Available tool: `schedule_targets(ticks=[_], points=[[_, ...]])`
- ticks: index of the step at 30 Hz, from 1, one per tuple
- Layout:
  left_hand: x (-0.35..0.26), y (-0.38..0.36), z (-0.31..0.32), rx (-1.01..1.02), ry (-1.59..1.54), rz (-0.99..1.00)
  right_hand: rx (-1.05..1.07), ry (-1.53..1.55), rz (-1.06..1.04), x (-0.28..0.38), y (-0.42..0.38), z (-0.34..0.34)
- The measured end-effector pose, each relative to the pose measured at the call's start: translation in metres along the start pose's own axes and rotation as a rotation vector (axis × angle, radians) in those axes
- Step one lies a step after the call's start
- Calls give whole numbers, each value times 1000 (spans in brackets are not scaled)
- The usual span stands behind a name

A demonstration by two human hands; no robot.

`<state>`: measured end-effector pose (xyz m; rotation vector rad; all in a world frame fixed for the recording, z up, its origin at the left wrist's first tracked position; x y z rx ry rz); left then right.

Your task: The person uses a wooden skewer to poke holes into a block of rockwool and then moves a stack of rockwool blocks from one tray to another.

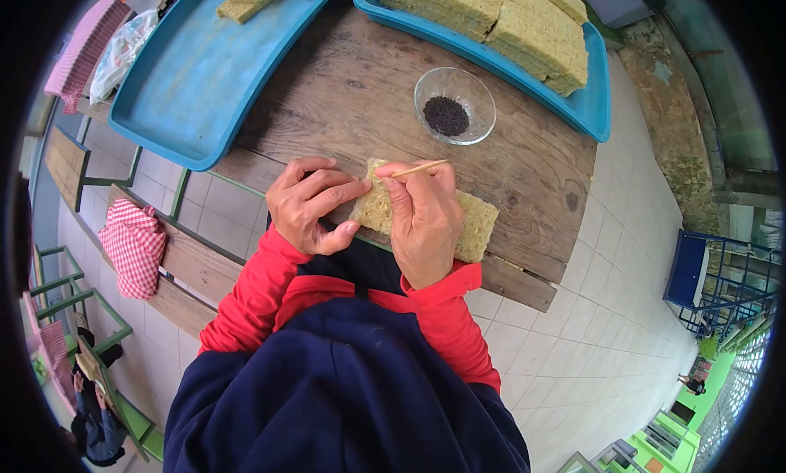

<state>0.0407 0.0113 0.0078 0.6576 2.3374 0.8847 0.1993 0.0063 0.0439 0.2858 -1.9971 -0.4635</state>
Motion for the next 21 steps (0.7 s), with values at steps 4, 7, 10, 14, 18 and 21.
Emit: schedule_targets(ticks=[4, 7, 10, 14, 18, 21], points=[[0, -1, 1, 3, 0, -6, 14, 16, -11, 0, 1, -1], [0, 0, -1, 4, -7, -9, -121, 16, 8, -5, 1, -7], [0, 0, 0, 7, -5, -8, -112, 59, 64, -8, 3, -8], [0, 0, -1, 6, -5, -8, -76, 7, 73, -7, 3, -7], [1, -1, 0, 12, -10, -4, -64, -23, 82, -5, 3, -7], [1, -1, 0, 13, -10, -4, -63, -28, 66, -6, 3, -5]])
Point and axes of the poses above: each hand's wrist, its own y-axis towards the middle knuckle, its own z-axis out of the palm, x = y × z, the point moved 3 cm from there along y, towards the middle knuckle, and after that the axes turned 7 degrees about y, right-handed, at the moved point
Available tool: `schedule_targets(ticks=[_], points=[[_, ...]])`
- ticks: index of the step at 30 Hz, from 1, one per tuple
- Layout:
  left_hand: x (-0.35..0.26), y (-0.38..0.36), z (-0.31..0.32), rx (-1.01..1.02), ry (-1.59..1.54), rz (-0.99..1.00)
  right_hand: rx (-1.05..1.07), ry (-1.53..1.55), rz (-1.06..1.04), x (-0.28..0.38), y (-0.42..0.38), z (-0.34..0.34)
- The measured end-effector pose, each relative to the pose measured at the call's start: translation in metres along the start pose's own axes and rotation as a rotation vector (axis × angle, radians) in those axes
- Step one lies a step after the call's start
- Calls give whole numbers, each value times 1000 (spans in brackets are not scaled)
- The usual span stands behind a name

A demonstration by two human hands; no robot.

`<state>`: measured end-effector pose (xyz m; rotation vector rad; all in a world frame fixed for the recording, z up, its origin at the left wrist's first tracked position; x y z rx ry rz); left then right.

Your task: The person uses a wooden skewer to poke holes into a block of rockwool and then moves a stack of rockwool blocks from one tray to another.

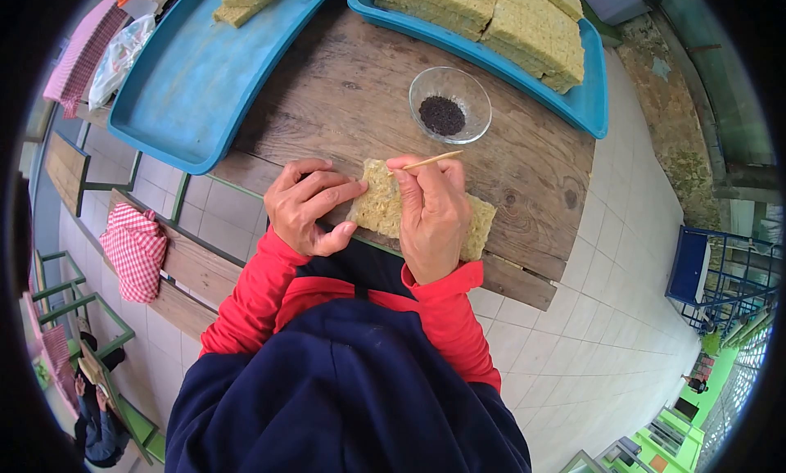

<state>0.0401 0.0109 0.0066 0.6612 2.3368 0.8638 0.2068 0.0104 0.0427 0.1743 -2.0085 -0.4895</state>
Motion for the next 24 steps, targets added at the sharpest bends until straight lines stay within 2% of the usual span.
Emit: schedule_targets(ticks=[11, 13, 16, 20, 24], points=[[-1, 0, -1, 13, -14, 12, 24, -19, 16, -1, 0, -3], [-1, 0, -1, 14, -2, 8, -67, 177, 94, -7, -3, -8], [-1, 0, -2, 15, -6, 12, -156, 169, -20, -15, -5, -28], [-2, 2, -4, 27, -4, 2, -196, 266, 91, -20, -16, -57], [-2, 8, -8, 194, -64, -66, -292, 241, 138, -40, -34, -83]])
Point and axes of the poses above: each hand's wrist, its own y-axis towards the middle knuckle, its own z-axis out of the palm, x = y × z, the point moved 3 cm from there along y, towards the middle knuckle, and after that the axes turned 7 degrees about y, right-handed, at the moved point
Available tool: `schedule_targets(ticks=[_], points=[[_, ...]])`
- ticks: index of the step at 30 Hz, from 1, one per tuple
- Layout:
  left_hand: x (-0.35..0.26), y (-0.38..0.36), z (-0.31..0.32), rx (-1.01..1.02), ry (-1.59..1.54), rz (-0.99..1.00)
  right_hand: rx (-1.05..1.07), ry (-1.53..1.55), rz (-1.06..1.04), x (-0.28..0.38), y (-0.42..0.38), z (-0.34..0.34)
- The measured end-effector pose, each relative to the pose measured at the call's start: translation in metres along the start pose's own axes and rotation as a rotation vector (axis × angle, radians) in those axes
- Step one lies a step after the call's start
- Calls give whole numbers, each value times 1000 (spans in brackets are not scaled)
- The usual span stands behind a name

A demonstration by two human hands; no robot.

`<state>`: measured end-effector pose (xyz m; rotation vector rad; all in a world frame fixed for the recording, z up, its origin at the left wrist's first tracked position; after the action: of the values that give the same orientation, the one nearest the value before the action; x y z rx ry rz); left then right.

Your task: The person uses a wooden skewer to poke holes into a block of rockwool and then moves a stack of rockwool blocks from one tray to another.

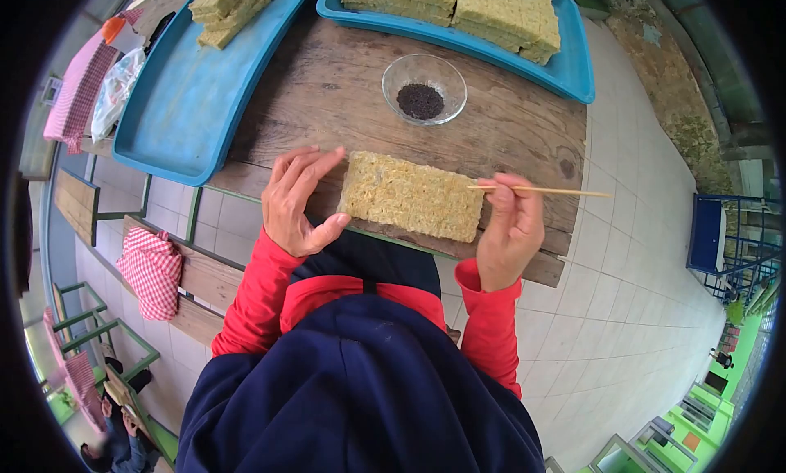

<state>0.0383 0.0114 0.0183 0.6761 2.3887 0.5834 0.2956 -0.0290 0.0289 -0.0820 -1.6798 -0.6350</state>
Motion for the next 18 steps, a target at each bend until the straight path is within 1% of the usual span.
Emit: schedule_targets(ticks=[1, 2, 4, 5, 7, 10, 14, 16, 17, 18], points=[[-1, 2, -1, 66, -13, -27, -5, 4, 3, -4, -2, -7], [-1, 5, -1, 71, -11, -24, -39, -18, -4, -8, -4, -14], [-2, 12, 3, 186, -29, 55, -88, -43, -7, -14, -8, -23], [-4, 15, 3, 189, -25, 59, -92, -38, -6, -16, -9, -25], [-7, 19, 6, 286, -78, 28, -116, 37, -10, -19, -11, -28], [-6, 19, 11, 336, -71, 29, -106, 34, 8, -18, -11, -25], [-6, 18, 9, 309, -83, 57, -112, 67, 18, -18, -10, -25], [-7, 17, 7, 231, -107, 109, -122, 101, 23, -20, -10, -27], [-7, 16, 7, 234, -106, 111, -125, 102, 24, -19, -10, -27], [-6, 15, 7, 194, -110, 131, -126, 115, 25, -18, -9, -27]])
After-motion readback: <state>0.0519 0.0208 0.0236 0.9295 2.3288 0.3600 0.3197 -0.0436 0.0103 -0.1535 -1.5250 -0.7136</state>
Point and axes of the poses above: each hand's wrist, its own y-axis towards the middle knuckle, its own z-axis out of the palm, x = y × z, the point moved 3 cm from there along y, towards the middle knuckle, and after that the axes turned 7 degrees about y, right-handed, at the moved point
